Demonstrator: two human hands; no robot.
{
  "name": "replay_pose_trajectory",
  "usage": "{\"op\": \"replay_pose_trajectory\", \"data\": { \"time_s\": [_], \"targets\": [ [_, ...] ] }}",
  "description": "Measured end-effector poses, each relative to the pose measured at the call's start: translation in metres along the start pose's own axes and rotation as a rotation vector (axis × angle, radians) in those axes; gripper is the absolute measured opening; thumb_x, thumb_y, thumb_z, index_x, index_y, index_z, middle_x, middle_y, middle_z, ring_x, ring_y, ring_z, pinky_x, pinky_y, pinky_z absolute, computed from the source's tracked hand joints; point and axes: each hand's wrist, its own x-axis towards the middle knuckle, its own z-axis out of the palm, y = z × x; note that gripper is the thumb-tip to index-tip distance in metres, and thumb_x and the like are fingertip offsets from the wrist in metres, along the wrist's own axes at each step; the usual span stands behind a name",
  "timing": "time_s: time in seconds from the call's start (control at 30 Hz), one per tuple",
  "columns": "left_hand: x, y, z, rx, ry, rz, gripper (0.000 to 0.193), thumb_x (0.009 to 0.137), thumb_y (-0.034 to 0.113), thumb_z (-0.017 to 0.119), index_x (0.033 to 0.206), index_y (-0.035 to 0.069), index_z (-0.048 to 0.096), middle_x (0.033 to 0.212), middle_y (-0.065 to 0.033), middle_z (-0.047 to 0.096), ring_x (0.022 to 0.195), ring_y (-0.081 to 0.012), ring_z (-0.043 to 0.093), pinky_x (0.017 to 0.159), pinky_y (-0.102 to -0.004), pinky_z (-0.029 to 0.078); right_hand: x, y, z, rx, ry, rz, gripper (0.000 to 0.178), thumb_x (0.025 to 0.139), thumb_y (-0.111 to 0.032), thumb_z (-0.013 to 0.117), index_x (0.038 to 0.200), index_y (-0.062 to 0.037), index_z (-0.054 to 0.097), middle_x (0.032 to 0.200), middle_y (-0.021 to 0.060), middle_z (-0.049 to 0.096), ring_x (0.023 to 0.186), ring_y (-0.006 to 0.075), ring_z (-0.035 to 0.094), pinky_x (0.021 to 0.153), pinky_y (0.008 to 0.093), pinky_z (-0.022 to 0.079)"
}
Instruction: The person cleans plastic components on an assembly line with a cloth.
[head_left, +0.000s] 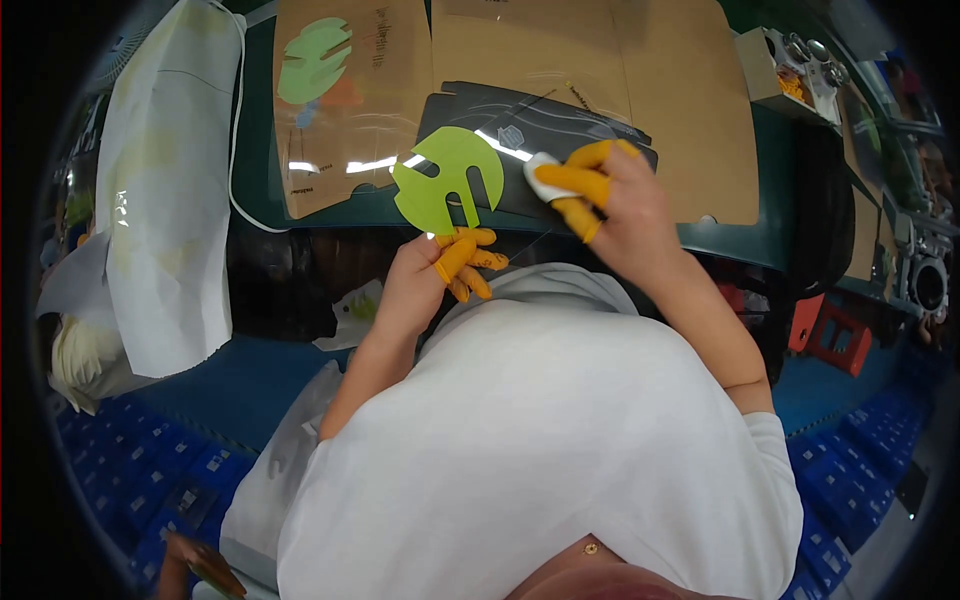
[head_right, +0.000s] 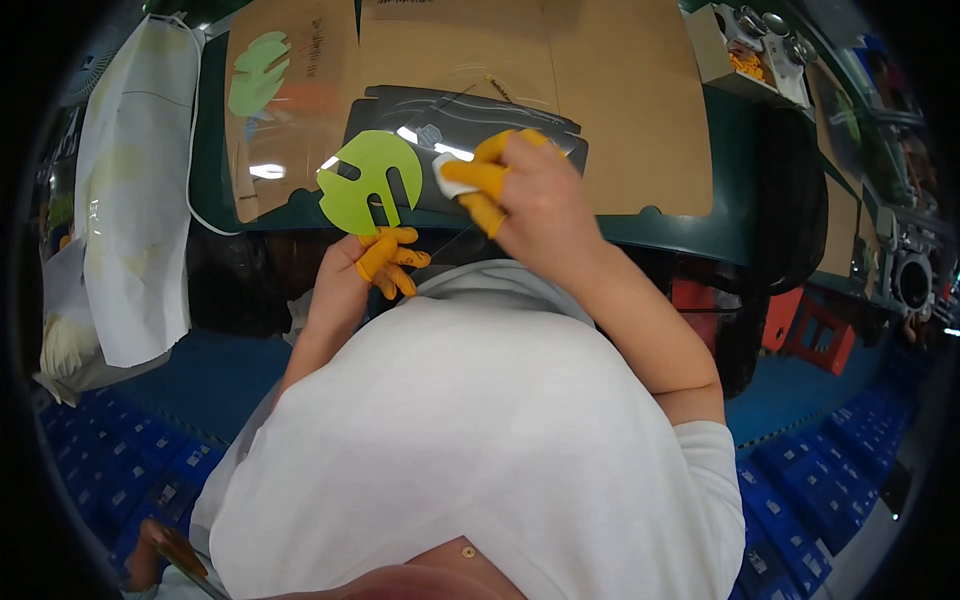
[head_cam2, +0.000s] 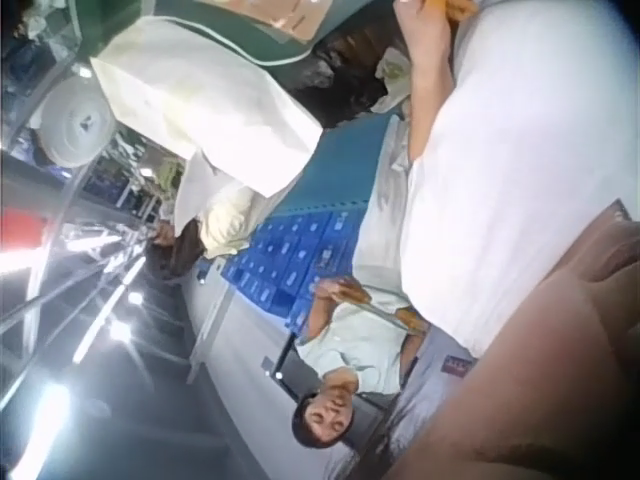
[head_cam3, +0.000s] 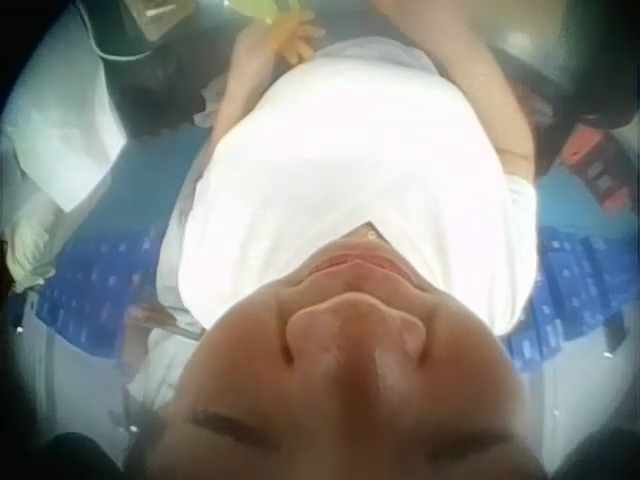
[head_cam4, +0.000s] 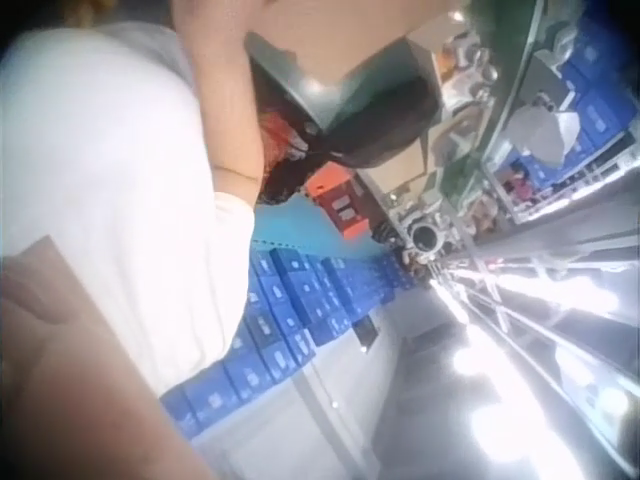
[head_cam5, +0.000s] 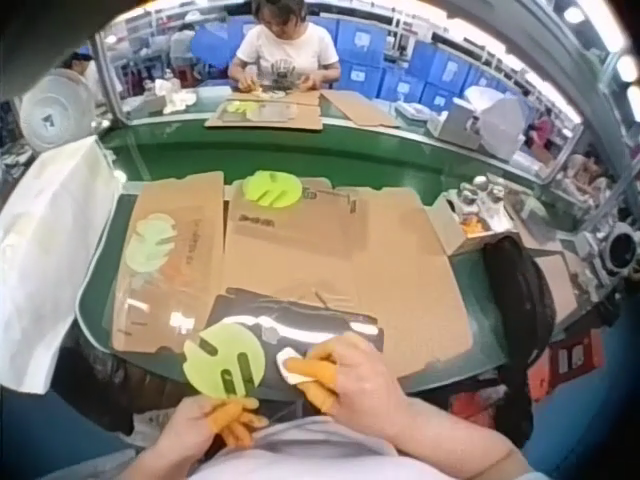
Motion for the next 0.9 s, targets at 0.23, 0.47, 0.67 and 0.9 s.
{"op": "replay_pose_trajectory", "data": {
  "time_s": [0.23,0.47,0.67,0.9],
  "targets": [
    [-0.001,-0.007,-0.004,-0.018,-0.028,0.037,0.027,0.092,0.015,0.045,0.107,-0.004,0.056,0.088,-0.0127,0.065,0.063,-0.0127,0.060,0.052,-0.0191,0.042,0.004,0.019,0.018,-0.259,-0.023,-0.017,0.021,0.068,-0.008,0.064,0.089,-0.0090,0.068,0.088,0.0049,0.056,0.075,0.0231,0.053,0.066,0.0340,0.045],
    [-0.002,-0.004,-0.007,0.016,-0.009,-0.050,0.026,0.092,0.015,0.047,0.109,-0.002,0.056,0.090,-0.0121,0.064,0.070,-0.0135,0.059,0.058,-0.0214,0.044,0.016,0.025,0.007,-0.201,0.151,0.003,0.022,0.069,-0.008,0.068,0.090,-0.0071,0.067,0.084,0.0073,0.057,0.074,0.0239,0.055,0.064,0.0326,0.045],
    [-0.001,-0.002,-0.001,-0.096,0.052,0.002,0.025,0.092,0.015,0.047,0.106,-0.003,0.058,0.086,-0.0104,0.065,0.064,-0.0116,0.058,0.055,-0.0202,0.042,0.034,-0.010,0.055,-0.144,-0.139,-0.304,0.026,0.067,-0.009,0.061,0.093,-0.0131,0.065,0.085,0.0004,0.054,0.075,0.0191,0.054,0.065,0.0301,0.046],
    [-0.003,0.002,-0.003,0.020,-0.011,-0.057,0.028,0.093,0.016,0.043,0.109,-0.003,0.056,0.096,-0.0131,0.062,0.073,-0.0157,0.060,0.059,-0.0220,0.047,0.032,0.086,-0.002,-0.412,0.181,0.232,0.018,0.075,-0.014,0.065,0.091,-0.0050,0.067,0.087,0.0076,0.058,0.080,0.0282,0.056,0.070,0.0365,0.047]
  ]
}}
